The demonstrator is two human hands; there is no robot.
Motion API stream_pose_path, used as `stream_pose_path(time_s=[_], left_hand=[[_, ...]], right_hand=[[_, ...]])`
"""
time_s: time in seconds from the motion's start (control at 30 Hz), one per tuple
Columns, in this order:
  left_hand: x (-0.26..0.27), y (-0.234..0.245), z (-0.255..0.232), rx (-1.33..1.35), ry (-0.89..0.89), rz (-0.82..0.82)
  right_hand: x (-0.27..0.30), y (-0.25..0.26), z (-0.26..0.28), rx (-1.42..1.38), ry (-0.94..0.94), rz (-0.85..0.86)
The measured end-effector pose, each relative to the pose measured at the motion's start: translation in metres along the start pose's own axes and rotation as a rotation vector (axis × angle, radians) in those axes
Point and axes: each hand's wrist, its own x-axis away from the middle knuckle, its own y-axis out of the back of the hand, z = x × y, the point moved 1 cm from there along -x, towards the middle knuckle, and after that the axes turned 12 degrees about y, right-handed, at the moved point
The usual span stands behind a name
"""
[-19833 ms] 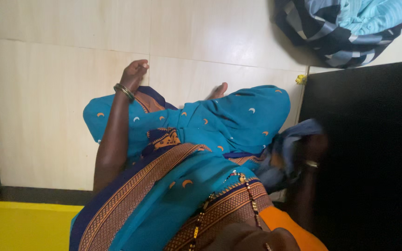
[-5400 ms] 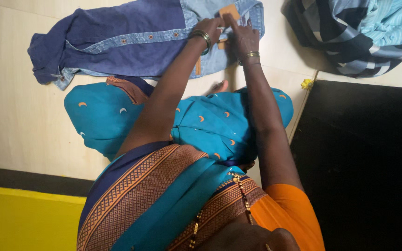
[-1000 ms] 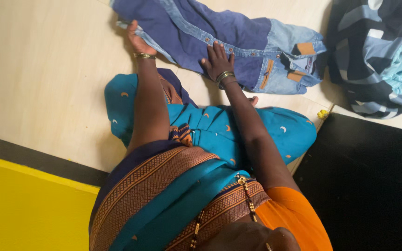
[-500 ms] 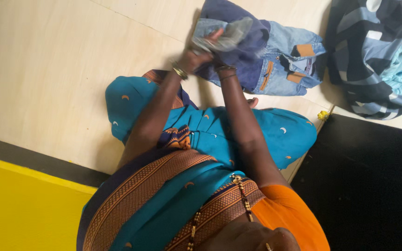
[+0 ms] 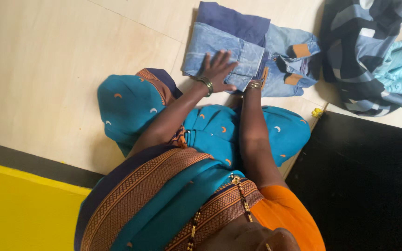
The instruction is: The person folds a denim shirt on the floor by smoothing it, folding the sleeves inward, and then folding the body of the shirt into a square.
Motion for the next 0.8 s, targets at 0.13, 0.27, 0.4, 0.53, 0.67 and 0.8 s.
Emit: stream_pose_path(time_s=[0.13, 0.27, 0.4, 0.53, 0.67, 0.8], left_hand=[[-0.038, -0.042, 0.044, 0.154, 0.153, -0.372], [-0.087, -0.059, 0.112, 0.626, 0.4, -0.662], [-0.107, -0.044, 0.152, 1.189, 0.52, -0.349], [-0.107, -0.03, 0.151, 1.18, 0.461, -0.226], [-0.11, -0.037, 0.146, 1.06, 0.513, -0.275], [-0.111, -0.055, 0.155, 1.147, 0.562, -0.272]], right_hand=[[0.017, -0.003, 0.014, -0.07, -0.016, -0.01], [0.021, -0.013, 0.011, -0.09, -0.024, -0.282], [0.015, -0.014, 0.024, 0.721, 0.233, -0.217], [-0.001, -0.016, 0.056, 1.42, 0.601, -0.449], [0.015, -0.062, 0.042, 1.881, 1.028, -0.438], [0.026, -0.084, -0.01, 2.216, 0.58, -0.075]])
